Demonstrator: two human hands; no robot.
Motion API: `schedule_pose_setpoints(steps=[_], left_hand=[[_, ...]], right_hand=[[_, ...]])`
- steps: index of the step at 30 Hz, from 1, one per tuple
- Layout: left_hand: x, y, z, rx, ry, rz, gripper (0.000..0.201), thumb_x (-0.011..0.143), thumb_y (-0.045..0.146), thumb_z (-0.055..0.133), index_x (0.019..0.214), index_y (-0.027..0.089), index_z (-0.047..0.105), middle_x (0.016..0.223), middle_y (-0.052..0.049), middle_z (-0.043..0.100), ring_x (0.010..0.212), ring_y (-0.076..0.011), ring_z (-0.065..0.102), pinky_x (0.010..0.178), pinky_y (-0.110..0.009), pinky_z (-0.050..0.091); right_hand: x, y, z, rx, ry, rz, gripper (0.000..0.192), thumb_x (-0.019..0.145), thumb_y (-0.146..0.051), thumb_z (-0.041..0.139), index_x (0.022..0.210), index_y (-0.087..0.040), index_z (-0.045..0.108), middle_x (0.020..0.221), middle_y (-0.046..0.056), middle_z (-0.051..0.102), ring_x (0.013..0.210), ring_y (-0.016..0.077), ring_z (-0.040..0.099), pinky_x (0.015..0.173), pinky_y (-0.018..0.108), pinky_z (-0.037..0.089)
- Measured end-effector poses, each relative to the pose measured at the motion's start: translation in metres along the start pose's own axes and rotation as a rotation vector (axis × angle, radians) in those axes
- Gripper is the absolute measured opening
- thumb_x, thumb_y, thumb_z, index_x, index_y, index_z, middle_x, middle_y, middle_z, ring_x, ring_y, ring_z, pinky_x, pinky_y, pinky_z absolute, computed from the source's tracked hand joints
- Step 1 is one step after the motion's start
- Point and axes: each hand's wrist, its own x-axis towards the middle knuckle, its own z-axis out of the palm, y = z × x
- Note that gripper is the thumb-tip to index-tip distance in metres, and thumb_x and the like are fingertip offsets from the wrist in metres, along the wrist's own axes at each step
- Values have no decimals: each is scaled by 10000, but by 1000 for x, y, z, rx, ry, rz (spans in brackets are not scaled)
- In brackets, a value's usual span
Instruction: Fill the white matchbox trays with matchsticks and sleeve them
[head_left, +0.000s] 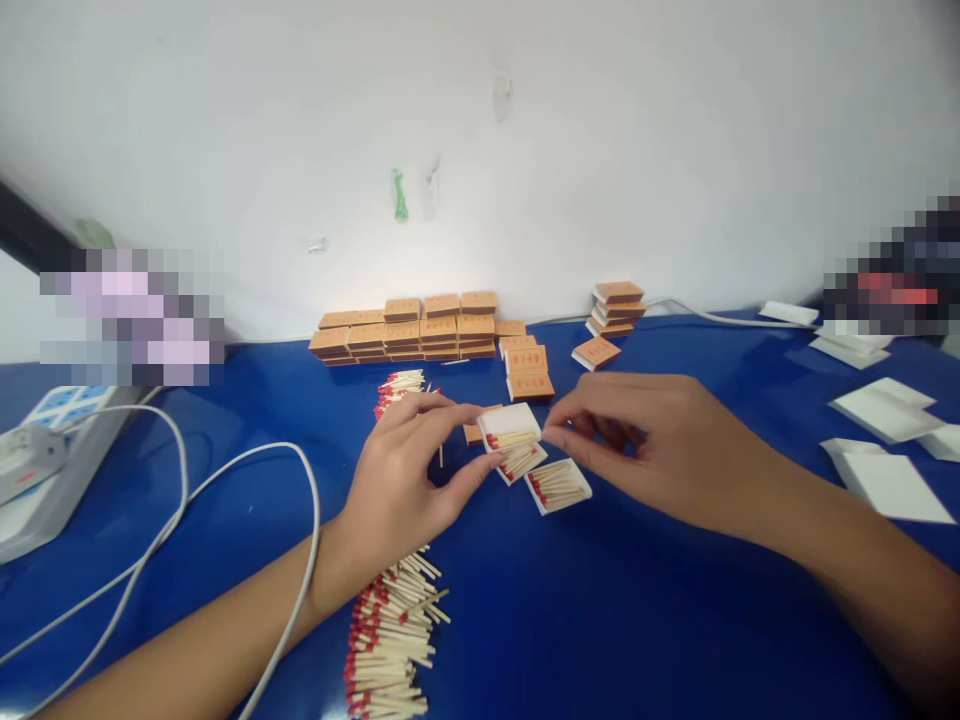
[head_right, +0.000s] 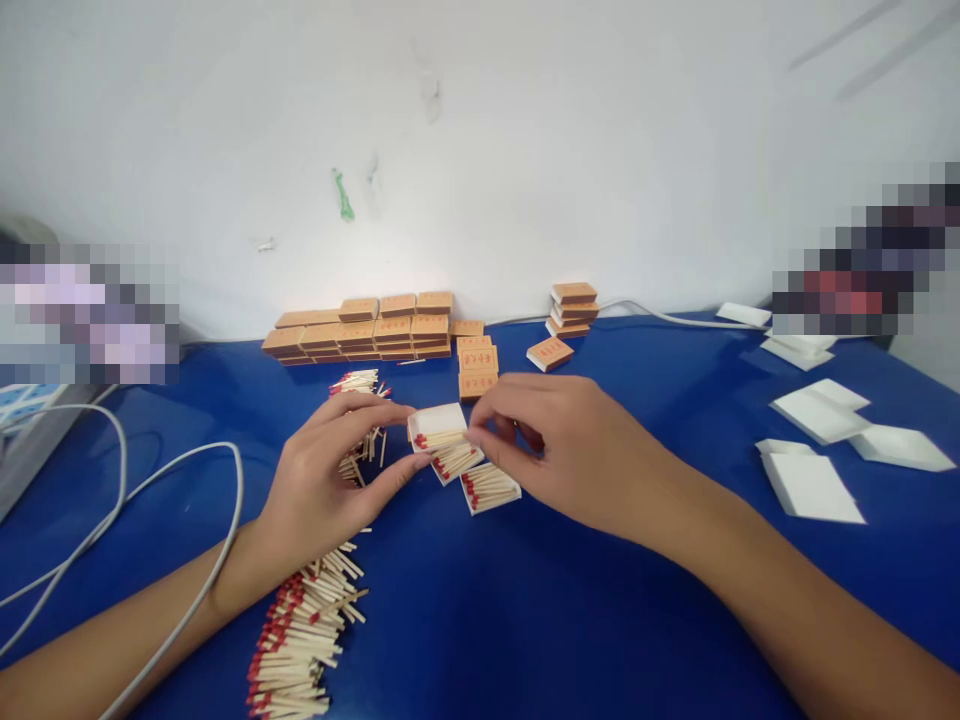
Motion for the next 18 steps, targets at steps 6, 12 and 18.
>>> schedule_pose_setpoints(steps=[6,12,18], left_hand=[[0,-2,1,3,16,-25,310,902,325,803,1165,186,718,1113,-80,756,1065,-240,686,962,-418,578],[0,-1,3,-20,0,2,330,901,324,805,1175,166,712,1087,-90,756,1032,-231,686,941,-402,583],[-1,-1,2,-21,-10,20,354,897,312,812,1206,179,701,1097,-74,763,1042,-227,682,947,-400,580]], right_hand=[[-2,8,-5,117,-456,155,137,940,-341,662,882,-258,754,723,-32,640,600,120,548,548,256,403],[-2,9,-1,163,-515,206,202,976,-408,644,930,-287,799,850,-1,701,700,141,613,620,267,421],[-4,9,4,87,-515,194,191,978,-327,636,840,-241,736,838,6,690,734,164,609,646,287,385]])
